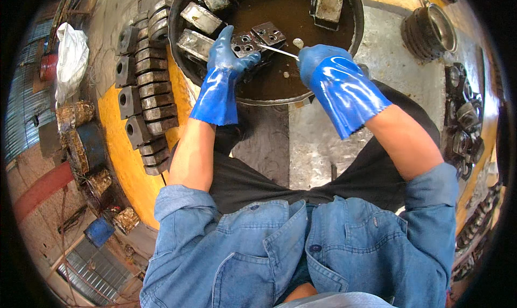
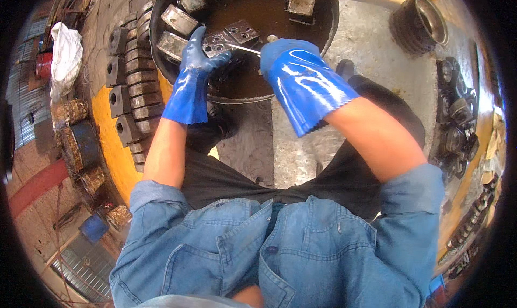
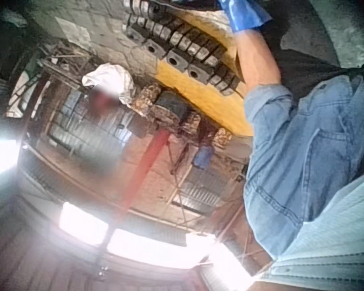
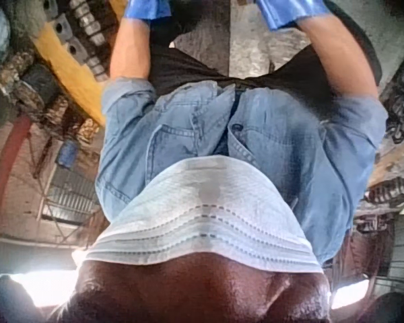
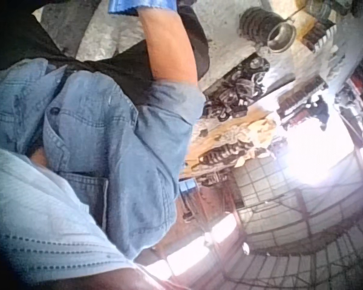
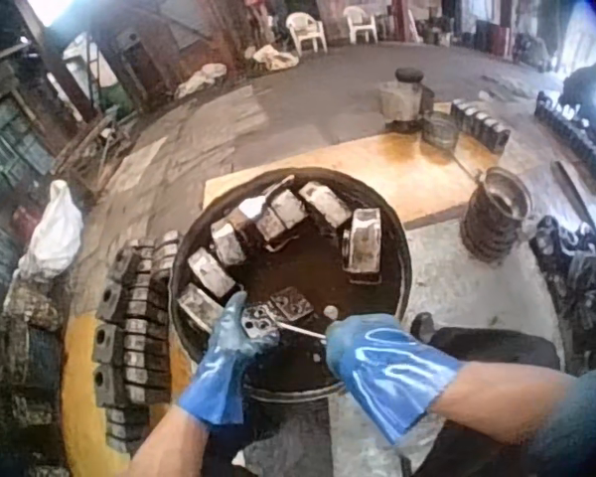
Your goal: The person cleans metal parts by immersing them in a bucket of liquid and scrubbing them with a brush. The person removes individual metal blocks from the bucket one at a time, scrubs the surfaces and holes with the brush, and places them onto a metal table or back into the bucket.
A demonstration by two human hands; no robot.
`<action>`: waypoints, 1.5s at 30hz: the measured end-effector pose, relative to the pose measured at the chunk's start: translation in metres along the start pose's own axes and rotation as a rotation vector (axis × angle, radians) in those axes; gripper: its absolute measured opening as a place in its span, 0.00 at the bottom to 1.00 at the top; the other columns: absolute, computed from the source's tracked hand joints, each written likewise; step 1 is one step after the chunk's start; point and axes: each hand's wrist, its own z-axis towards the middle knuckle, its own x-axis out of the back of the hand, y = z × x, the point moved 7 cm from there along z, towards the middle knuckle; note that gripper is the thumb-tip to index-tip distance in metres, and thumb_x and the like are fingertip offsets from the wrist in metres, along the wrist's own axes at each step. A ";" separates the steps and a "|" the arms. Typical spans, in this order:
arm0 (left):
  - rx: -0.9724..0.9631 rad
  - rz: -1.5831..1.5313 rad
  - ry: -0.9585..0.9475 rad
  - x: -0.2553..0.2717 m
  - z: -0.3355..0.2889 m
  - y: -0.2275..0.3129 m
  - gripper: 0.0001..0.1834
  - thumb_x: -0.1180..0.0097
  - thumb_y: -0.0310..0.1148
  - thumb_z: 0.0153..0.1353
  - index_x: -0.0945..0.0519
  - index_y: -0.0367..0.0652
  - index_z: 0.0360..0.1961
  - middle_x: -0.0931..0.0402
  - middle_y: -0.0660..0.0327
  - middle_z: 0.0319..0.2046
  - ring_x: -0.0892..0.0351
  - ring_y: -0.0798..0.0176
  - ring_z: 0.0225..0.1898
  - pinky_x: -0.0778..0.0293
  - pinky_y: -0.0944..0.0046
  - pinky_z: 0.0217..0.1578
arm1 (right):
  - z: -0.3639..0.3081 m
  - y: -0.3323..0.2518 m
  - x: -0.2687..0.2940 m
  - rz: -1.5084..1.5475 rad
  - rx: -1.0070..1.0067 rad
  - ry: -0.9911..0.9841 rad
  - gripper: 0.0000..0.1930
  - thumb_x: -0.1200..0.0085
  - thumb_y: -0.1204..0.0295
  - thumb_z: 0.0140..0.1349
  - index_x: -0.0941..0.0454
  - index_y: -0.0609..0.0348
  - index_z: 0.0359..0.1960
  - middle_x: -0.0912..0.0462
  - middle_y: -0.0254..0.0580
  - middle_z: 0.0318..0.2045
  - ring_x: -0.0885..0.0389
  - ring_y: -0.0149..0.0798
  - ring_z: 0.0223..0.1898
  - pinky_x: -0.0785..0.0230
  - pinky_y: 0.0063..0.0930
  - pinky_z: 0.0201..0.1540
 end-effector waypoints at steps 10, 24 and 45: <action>0.058 -0.053 0.022 -0.002 0.000 -0.008 0.56 0.15 0.41 0.44 0.30 0.32 0.73 0.22 0.42 0.66 0.20 0.45 0.66 0.25 0.53 0.67 | 0.009 0.007 -0.001 -0.111 -0.107 -0.129 0.15 0.45 0.64 0.71 0.11 0.51 0.53 0.11 0.51 0.50 0.12 0.57 0.51 0.17 0.50 0.53; 0.108 -0.062 0.030 -0.002 0.004 0.001 0.55 0.14 0.42 0.45 0.30 0.32 0.71 0.20 0.42 0.63 0.18 0.46 0.63 0.23 0.54 0.66 | 0.025 0.030 -0.013 0.383 -0.175 -0.087 0.21 0.50 0.54 0.77 0.14 0.61 0.47 0.10 0.52 0.37 0.10 0.44 0.31 0.19 0.41 0.40; -0.125 0.123 -0.026 -0.022 0.025 0.060 0.58 0.16 0.50 0.44 0.31 0.36 0.73 0.19 0.40 0.61 0.18 0.42 0.63 0.23 0.51 0.65 | 0.007 0.062 0.051 -0.160 0.127 0.412 0.12 0.36 0.66 0.59 0.08 0.54 0.42 0.10 0.59 0.40 0.10 0.59 0.43 0.17 0.50 0.47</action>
